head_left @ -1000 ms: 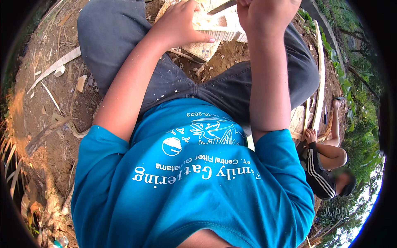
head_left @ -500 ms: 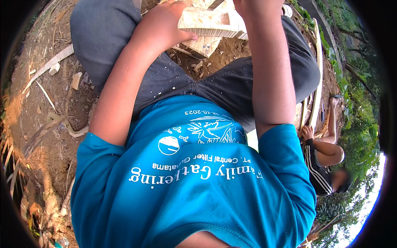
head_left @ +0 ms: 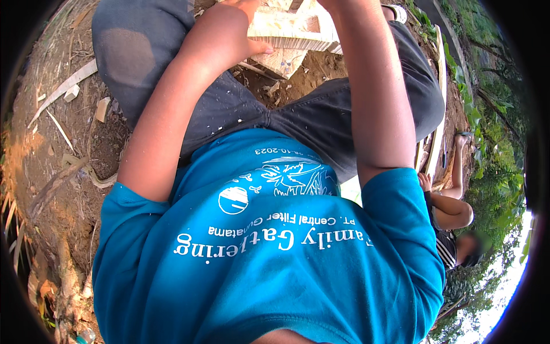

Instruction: The person uses a chisel to carve a rectangular hole in a wood block, pushing the tool and striking it with their hand to remove wood shavings while sitting on the ground.

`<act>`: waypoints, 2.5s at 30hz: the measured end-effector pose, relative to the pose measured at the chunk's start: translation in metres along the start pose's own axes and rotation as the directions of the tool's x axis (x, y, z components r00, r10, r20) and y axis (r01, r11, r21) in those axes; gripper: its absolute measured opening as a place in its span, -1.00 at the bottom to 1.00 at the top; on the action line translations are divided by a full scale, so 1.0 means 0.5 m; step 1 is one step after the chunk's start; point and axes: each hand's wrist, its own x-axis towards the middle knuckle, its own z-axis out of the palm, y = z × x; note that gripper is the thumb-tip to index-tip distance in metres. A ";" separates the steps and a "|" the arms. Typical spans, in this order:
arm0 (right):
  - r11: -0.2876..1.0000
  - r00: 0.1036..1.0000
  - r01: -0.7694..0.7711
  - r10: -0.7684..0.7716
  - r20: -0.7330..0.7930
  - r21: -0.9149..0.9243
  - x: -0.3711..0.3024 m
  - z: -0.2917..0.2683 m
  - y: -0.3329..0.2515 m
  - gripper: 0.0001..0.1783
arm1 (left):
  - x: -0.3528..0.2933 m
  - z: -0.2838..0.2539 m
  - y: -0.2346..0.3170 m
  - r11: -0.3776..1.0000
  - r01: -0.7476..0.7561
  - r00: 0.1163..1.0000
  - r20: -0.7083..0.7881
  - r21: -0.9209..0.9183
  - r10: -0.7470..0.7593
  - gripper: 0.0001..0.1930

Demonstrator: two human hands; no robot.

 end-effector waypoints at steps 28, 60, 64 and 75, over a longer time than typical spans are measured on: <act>0.981 0.997 -0.057 0.047 0.058 0.186 -0.049 -0.031 0.002 -0.55 | -0.002 0.034 -0.025 0.983 0.045 0.999 -0.036 0.176 -0.039 -0.18; 0.995 0.992 -0.090 0.086 0.095 0.040 0.006 0.013 0.032 -0.69 | -0.015 0.058 -0.025 0.976 -0.002 0.992 -0.124 0.220 0.030 -0.27; 0.975 0.982 -0.177 0.165 0.093 0.133 0.013 0.001 0.031 -0.69 | -0.014 0.059 -0.022 0.980 0.012 0.994 -0.105 0.198 0.009 -0.27; 0.911 0.985 -0.059 -0.014 0.173 0.408 -0.029 -0.029 -0.012 -0.61 | -0.005 0.055 -0.039 0.988 0.018 0.994 -0.113 0.153 -0.001 -0.22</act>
